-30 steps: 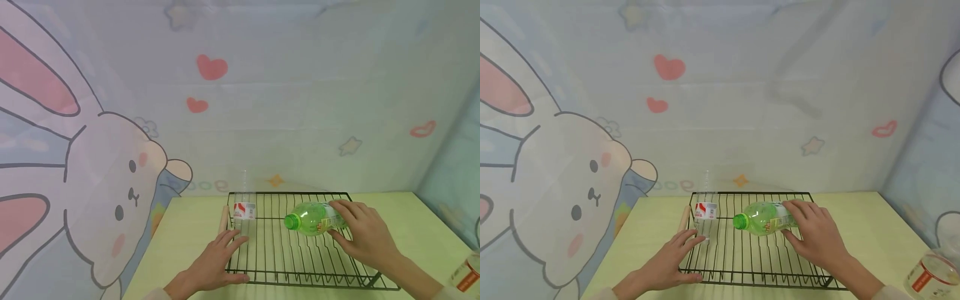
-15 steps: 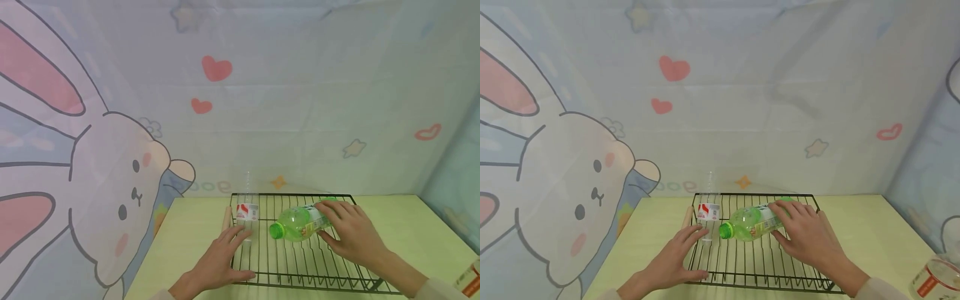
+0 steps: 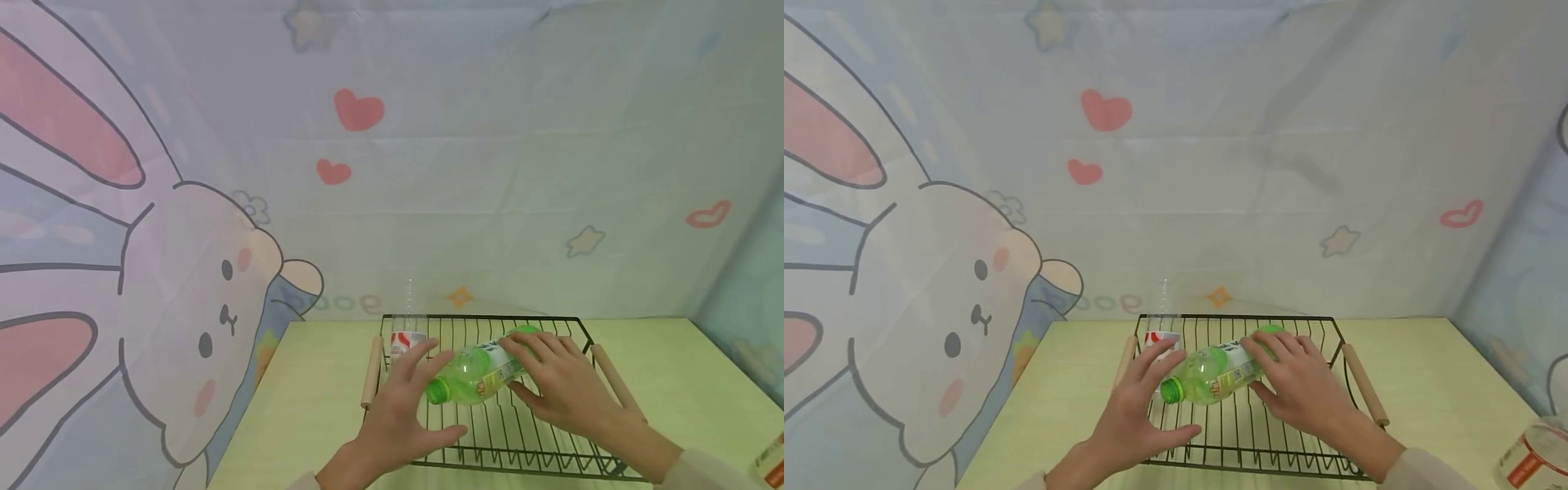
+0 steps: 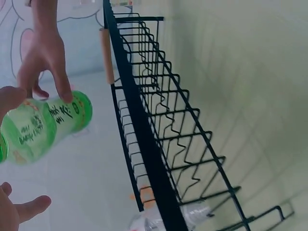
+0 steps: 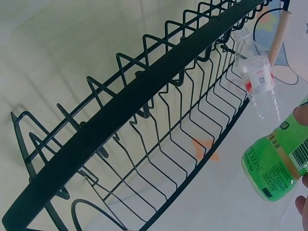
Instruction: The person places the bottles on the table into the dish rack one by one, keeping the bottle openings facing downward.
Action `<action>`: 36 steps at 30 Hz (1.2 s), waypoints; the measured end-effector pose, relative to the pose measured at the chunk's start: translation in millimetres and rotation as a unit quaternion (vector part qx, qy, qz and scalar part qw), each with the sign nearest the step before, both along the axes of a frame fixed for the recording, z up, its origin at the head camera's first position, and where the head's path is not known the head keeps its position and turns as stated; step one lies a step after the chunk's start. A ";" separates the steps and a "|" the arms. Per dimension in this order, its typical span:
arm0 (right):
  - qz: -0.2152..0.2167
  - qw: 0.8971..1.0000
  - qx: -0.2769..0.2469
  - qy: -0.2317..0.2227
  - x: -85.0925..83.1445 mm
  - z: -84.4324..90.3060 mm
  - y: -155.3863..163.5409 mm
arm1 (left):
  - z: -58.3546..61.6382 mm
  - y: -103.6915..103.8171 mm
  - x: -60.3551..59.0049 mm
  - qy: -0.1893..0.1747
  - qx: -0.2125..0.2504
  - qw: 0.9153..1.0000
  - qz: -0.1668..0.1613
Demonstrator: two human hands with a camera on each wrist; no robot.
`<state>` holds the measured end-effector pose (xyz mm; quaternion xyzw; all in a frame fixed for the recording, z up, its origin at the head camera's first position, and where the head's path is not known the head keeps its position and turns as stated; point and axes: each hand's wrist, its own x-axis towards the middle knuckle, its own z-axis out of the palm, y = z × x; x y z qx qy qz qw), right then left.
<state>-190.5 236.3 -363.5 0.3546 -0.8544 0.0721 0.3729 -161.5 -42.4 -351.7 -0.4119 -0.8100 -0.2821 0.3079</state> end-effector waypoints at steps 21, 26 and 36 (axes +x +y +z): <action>-0.003 1.000 0.009 -0.002 4.1 -0.1 -11.5 | 2.2 18.5 -3.3 0.055 -0.005 0.997 -0.056; -0.001 1.000 0.004 0.002 3.1 -1.0 -11.7 | 1.6 17.9 -3.7 0.056 -0.004 0.997 -0.058; -0.031 0.993 -0.102 -0.054 8.9 -5.2 -8.8 | 0.3 16.4 -3.5 0.061 0.013 0.997 -0.054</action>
